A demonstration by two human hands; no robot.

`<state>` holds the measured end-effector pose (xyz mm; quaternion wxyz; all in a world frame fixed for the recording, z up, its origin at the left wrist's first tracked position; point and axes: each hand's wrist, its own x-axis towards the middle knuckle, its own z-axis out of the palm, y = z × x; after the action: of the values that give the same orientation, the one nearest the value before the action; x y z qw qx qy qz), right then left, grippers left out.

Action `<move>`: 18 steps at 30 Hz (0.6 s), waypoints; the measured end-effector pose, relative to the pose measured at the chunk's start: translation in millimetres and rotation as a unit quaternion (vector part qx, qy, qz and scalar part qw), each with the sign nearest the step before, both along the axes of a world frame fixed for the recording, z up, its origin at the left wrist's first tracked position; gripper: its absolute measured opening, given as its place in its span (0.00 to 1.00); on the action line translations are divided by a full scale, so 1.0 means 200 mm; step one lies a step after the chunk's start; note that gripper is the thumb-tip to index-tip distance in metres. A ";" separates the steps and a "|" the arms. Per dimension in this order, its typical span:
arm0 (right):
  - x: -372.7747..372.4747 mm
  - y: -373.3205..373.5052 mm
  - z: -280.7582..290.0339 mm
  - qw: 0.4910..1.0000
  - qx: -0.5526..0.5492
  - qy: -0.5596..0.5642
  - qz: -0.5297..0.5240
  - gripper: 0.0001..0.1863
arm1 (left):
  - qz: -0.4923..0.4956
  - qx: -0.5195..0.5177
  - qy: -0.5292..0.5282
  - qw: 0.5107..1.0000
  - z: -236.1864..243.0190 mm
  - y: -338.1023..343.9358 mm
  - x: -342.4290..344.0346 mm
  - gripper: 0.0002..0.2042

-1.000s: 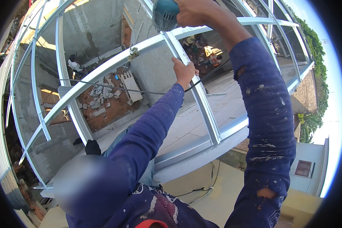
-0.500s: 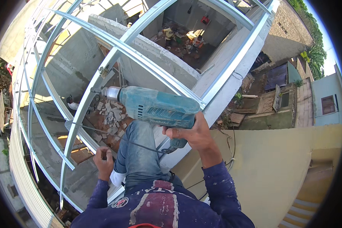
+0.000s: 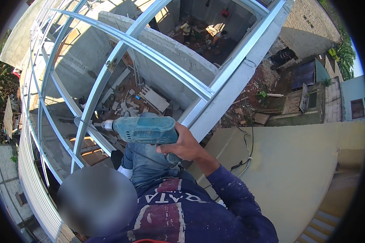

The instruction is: Installing and securing metal structural beams for a roof frame using a power drill and screws.

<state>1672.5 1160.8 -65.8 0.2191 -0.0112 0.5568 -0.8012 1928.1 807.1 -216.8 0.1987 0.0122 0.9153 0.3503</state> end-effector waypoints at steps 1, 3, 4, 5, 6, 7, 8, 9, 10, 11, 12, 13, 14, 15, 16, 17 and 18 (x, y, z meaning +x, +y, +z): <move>0.01 0.00 0.01 1.000 0.011 0.005 0.002 0.35 | 0.035 -0.016 0.029 0.999 -0.05 0.05 -0.03 0.22; 0.01 0.01 -0.01 1.000 0.005 0.009 0.017 0.37 | 0.095 -0.044 0.076 0.992 -0.15 0.14 -0.10 0.23; 0.03 0.02 -0.02 1.000 0.000 0.010 0.029 0.38 | 0.117 -0.057 0.091 0.987 -0.19 0.17 -0.12 0.23; 0.04 0.03 -0.01 0.999 -0.002 0.009 0.034 0.38 | 0.136 -0.064 0.106 0.983 -0.22 0.20 -0.14 0.23; 0.04 0.02 -0.01 0.999 -0.012 -0.009 0.049 0.38 | 0.159 -0.075 0.116 0.978 -0.23 0.22 -0.14 0.23; 0.04 0.02 -0.02 0.997 -0.022 -0.028 0.063 0.38 | 0.180 -0.086 0.125 0.972 -0.24 0.23 -0.13 0.23; 0.04 0.03 -0.01 0.997 -0.022 -0.028 0.064 0.38 | 0.185 -0.089 0.131 0.970 -0.26 0.25 -0.16 0.23; 0.04 0.05 -0.01 0.998 -0.028 -0.016 0.052 0.37 | 0.196 -0.096 0.137 0.966 -0.28 0.26 -0.16 0.23; 0.04 0.06 -0.01 0.999 -0.034 -0.005 0.039 0.37 | 0.200 -0.099 0.144 0.964 -0.30 0.27 -0.18 0.23; 0.05 0.07 -0.02 0.998 -0.035 -0.009 0.042 0.37 | 0.211 -0.109 0.148 0.960 -0.31 0.28 -0.15 0.23; 0.05 0.07 -0.04 0.998 -0.033 -0.021 0.050 0.35 | 0.224 -0.118 0.152 0.955 -0.31 0.28 -0.12 0.23; 0.04 0.07 -0.05 0.997 -0.031 -0.033 0.057 0.33 | 0.238 -0.124 0.157 0.950 -0.30 0.27 -0.08 0.23; 0.03 0.06 -0.05 0.997 -0.031 -0.040 0.057 0.33 | 0.254 -0.134 0.154 0.945 -0.30 0.25 -0.03 0.23; 0.02 0.05 -0.04 0.996 -0.042 -0.044 0.064 0.33 | 0.267 -0.145 0.153 0.940 -0.29 0.24 0.01 0.23; 0.02 0.04 -0.02 0.995 -0.054 -0.046 0.072 0.32 | 0.281 -0.157 0.153 0.935 -0.29 0.24 0.04 0.23; 0.01 0.03 -0.01 0.995 -0.047 -0.037 0.081 0.32 | 0.295 -0.171 0.152 0.928 -0.29 0.24 0.10 0.23; 0.00 0.03 -0.01 0.994 -0.052 -0.030 0.093 0.32 | 0.309 -0.182 0.155 0.921 -0.30 0.23 0.12 0.23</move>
<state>1673.4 1166.2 -67.2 0.3086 -0.0501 0.5037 -0.8053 1952.5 853.9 -276.4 -0.0648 -0.2531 0.9410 0.2152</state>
